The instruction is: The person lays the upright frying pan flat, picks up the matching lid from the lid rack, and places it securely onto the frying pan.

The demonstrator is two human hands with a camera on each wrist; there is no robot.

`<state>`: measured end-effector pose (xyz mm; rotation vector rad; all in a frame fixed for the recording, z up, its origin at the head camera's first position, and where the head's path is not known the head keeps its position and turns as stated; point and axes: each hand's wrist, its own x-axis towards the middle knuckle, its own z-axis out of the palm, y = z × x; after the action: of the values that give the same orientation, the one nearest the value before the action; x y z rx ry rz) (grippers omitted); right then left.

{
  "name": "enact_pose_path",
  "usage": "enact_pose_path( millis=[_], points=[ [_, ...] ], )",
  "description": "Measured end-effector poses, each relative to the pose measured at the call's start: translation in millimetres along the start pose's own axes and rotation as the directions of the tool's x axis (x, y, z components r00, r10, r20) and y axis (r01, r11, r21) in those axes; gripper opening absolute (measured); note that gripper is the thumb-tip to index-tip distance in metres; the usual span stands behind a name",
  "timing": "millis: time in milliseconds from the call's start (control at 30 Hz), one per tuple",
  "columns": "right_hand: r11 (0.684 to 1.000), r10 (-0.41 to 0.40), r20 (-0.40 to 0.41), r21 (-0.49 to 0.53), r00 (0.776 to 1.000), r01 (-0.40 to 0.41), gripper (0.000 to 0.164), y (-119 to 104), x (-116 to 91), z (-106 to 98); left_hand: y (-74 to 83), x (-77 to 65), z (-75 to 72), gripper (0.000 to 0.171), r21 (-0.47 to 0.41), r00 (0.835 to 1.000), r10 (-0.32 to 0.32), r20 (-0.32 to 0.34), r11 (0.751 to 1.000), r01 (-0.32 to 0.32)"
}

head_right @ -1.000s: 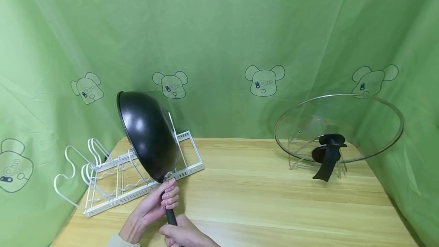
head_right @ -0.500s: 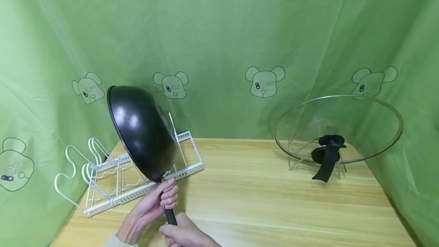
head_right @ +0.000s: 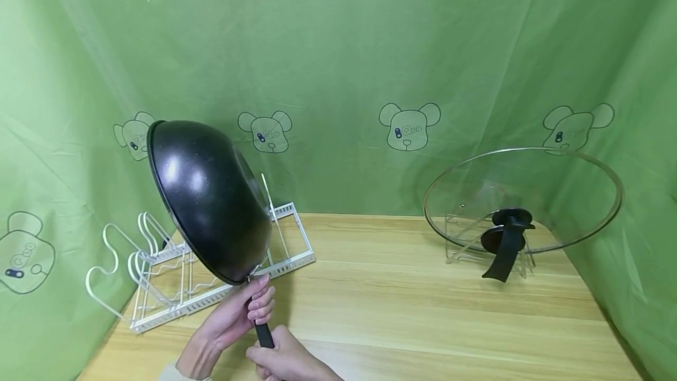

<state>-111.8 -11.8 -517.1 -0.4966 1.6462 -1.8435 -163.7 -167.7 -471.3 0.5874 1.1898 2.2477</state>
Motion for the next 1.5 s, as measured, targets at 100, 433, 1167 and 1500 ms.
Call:
enact_pose_path(
  millis=[100, 433, 1167, 1500],
  points=[
    [0.999, -0.008, -0.011, -0.036, 1.000, 0.008, 0.038, 0, 0, -1, 2.3, -1.0, 3.4, 0.038, 0.033, 1.000, -0.011, -0.026, 0.999, 0.011],
    [0.996, -0.011, -0.035, -0.088, 0.999, 0.008, 0.033, -6, 0, -2, 8.1, 1.2, 11.8, 0.034, 0.102, 0.999, 0.046, -0.008, 0.994, -0.045],
    [0.980, -0.102, 0.045, -0.166, 0.994, 0.109, 0.027, -35, -5, -30, 31.6, 22.2, 43.7, 0.028, 0.177, 0.996, 0.090, 0.011, 0.980, -0.091],
    [0.959, -0.160, 0.074, -0.226, 0.984, 0.173, 0.028, -44, -4, -46, 38.3, 40.4, 54.0, 0.032, 0.297, 0.993, 0.103, 0.055, 0.948, -0.114]
  ],
)
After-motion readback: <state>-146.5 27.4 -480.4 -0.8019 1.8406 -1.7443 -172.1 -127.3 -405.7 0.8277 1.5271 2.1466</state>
